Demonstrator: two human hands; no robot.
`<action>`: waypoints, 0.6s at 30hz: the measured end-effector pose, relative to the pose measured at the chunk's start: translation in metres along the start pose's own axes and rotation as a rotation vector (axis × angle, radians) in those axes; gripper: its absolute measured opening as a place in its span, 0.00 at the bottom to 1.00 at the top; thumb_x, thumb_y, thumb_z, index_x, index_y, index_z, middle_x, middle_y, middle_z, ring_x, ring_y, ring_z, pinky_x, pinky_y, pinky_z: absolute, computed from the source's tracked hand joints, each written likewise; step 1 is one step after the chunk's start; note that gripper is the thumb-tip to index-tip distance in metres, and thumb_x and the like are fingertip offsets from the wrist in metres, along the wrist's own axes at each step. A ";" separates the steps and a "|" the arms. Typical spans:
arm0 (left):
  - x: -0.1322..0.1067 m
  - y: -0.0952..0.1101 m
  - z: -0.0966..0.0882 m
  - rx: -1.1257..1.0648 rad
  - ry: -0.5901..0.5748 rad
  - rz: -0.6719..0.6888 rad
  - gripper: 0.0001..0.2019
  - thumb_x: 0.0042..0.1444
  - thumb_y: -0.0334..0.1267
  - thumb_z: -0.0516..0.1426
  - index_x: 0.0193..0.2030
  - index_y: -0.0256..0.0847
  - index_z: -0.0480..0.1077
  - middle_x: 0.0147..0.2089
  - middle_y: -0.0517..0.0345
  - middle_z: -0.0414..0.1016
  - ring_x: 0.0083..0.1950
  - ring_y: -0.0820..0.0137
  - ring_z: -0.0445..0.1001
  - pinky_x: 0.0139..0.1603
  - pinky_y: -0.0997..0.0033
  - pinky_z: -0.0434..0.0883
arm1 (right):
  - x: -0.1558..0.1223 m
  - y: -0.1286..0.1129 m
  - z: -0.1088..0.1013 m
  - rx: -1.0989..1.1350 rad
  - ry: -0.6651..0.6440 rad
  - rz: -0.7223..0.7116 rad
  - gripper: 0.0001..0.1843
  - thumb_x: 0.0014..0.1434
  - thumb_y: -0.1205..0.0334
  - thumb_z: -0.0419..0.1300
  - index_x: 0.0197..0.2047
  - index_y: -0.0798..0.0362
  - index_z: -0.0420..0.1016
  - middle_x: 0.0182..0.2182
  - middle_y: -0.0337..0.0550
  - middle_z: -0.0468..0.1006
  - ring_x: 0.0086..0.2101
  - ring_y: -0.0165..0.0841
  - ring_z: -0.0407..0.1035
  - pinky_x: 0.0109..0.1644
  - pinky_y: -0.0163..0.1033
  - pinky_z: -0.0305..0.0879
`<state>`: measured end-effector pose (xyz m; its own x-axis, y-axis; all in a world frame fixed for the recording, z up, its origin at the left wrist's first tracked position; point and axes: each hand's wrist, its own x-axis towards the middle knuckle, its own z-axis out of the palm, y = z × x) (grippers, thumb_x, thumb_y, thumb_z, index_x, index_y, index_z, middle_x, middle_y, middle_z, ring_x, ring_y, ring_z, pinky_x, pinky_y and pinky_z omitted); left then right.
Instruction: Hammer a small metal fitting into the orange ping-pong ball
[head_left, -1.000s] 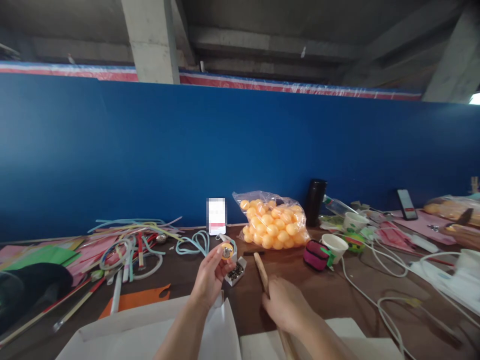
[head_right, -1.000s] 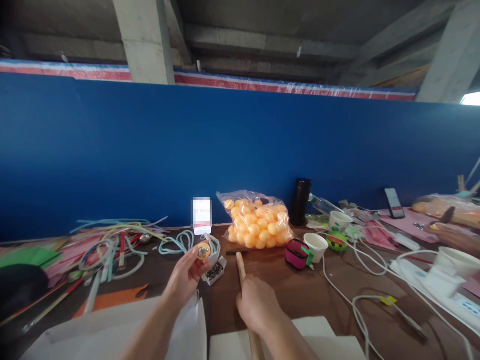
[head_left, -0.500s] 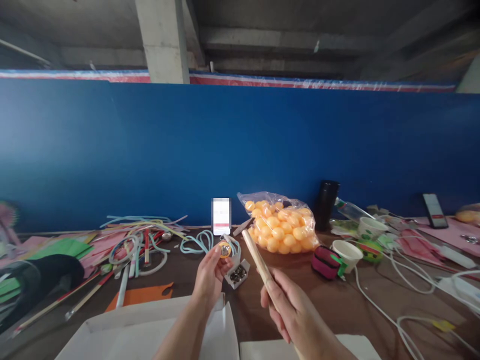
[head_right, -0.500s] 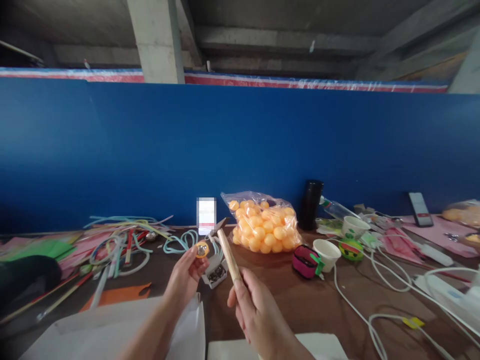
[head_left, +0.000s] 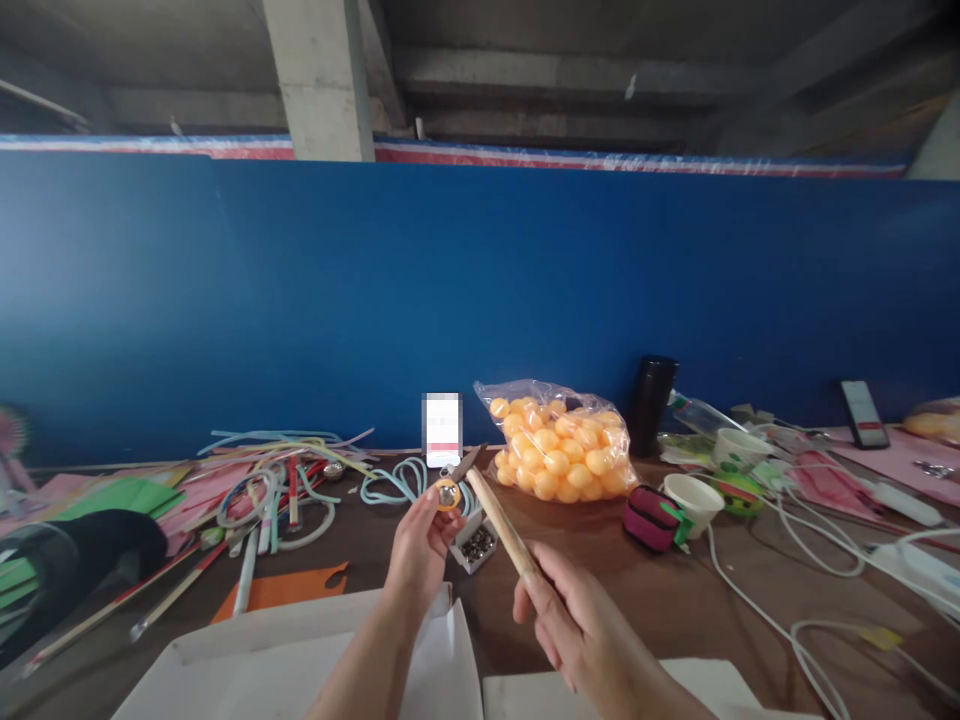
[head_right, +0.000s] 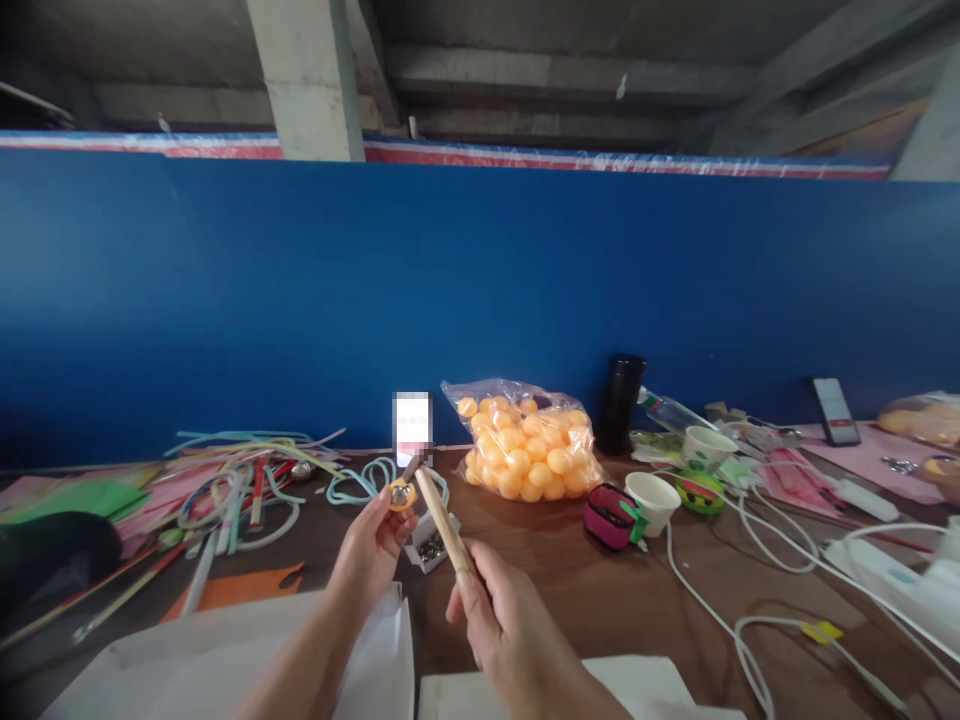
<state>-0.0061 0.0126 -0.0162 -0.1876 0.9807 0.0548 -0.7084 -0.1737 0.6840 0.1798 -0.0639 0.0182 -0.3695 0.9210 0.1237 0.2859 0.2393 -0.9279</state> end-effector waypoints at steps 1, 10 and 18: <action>0.000 0.000 0.000 -0.002 -0.004 0.000 0.10 0.50 0.38 0.64 0.36 0.34 0.74 0.31 0.56 0.74 0.29 0.74 0.72 0.34 0.74 0.75 | 0.000 0.000 -0.001 -0.007 -0.006 0.002 0.18 0.67 0.47 0.44 0.35 0.51 0.64 0.25 0.36 0.69 0.16 0.22 0.56 0.17 0.29 0.50; -0.001 0.002 0.001 -0.005 -0.039 -0.013 0.12 0.51 0.40 0.63 0.39 0.33 0.74 0.31 0.56 0.73 0.29 0.75 0.71 0.32 0.75 0.74 | -0.002 -0.005 -0.005 0.056 0.012 0.035 0.20 0.66 0.45 0.45 0.33 0.51 0.64 0.19 0.32 0.64 0.14 0.22 0.54 0.14 0.28 0.48; -0.001 0.003 0.001 -0.034 -0.022 -0.026 0.14 0.50 0.39 0.64 0.43 0.34 0.75 0.33 0.55 0.74 0.28 0.76 0.71 0.32 0.74 0.74 | -0.001 -0.008 -0.008 0.063 -0.005 0.046 0.20 0.65 0.45 0.46 0.34 0.52 0.65 0.22 0.34 0.68 0.13 0.21 0.54 0.14 0.27 0.48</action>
<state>-0.0075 0.0117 -0.0140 -0.1545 0.9865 0.0537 -0.7359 -0.1512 0.6600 0.1846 -0.0646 0.0281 -0.3619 0.9289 0.0787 0.2461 0.1766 -0.9530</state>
